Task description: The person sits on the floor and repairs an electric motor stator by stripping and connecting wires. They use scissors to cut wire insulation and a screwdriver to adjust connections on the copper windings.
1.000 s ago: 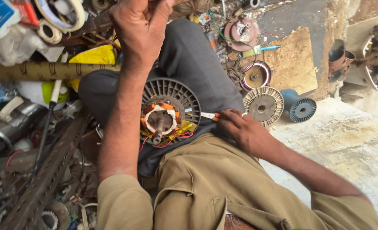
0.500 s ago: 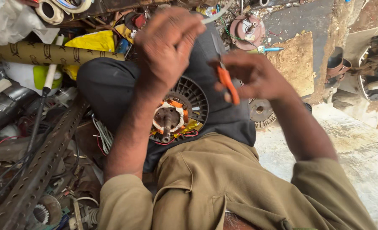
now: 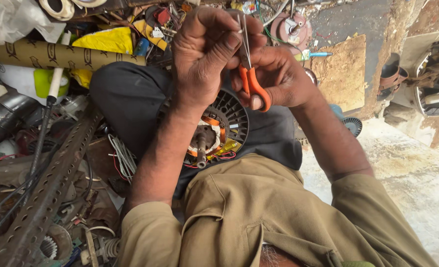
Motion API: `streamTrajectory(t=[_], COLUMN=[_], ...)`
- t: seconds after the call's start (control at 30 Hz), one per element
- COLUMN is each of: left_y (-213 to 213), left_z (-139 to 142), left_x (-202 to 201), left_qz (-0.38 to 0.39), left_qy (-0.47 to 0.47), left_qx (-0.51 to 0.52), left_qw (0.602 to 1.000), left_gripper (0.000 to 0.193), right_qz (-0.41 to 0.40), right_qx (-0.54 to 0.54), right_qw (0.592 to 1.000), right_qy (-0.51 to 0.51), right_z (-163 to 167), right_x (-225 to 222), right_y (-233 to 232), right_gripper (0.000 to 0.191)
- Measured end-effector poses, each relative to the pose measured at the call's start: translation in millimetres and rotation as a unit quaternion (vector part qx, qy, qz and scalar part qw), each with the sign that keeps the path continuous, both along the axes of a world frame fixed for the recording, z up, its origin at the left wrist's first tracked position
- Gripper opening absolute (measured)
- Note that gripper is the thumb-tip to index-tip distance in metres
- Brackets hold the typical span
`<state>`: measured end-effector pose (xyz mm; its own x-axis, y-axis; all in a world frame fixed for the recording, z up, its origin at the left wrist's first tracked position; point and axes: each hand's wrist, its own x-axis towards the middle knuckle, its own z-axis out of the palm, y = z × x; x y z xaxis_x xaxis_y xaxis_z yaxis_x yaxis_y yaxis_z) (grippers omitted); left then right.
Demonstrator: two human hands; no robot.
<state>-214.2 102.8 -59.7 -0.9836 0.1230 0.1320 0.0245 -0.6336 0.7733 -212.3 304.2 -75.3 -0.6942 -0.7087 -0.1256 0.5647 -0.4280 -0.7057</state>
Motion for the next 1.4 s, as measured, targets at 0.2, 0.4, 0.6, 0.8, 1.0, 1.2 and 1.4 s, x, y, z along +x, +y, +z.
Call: streamTrajectory(t=[0.2, 0.4, 0.6, 0.8, 1.0, 1.2, 1.4], left_y=[-10, -10, -10, -22, -30, -32, -29], left_z=[-11, -16, -22, -30, -31, -22, -27], left_x=[-1, 1, 0, 4, 11, 13, 13], left_qz=[0.001, -0.022, -0.029, -0.017, -0.012, 0.005, 0.048], left_qy=[0.046, 0.014, 0.020, -0.018, -0.025, -0.067, 0.004], left_qx=[-0.102, -0.078, -0.092, -0.066, -0.010, 0.014, -0.113], left_qw=[0.994, 0.997, 0.995, 0.998, 1.000, 0.998, 0.992], left_gripper=[0.010, 0.010, 0.010, 0.007, 0.006, 0.005, 0.017], right_qz=[0.002, 0.012, 0.002, 0.015, 0.049, 0.046, 0.055], right_qx=[-0.001, 0.037, 0.025, 0.035, 0.064, 0.098, 0.091], right_qw=[0.998, 0.999, 0.999, 0.998, 0.995, 0.989, 0.992], right_qy=[0.068, 0.007, 0.028, 0.046, 0.056, 0.099, 0.073], right_z=[-8, -15, -16, -13, -21, -24, -16], right_x=[4, 11, 13, 9, 2, -3, -4], right_y=[-4, -3, -4, 2, 9, 1, -11], right_gripper=[0.058, 0.063, 0.066, 0.062, 0.068, 0.061, 0.062])
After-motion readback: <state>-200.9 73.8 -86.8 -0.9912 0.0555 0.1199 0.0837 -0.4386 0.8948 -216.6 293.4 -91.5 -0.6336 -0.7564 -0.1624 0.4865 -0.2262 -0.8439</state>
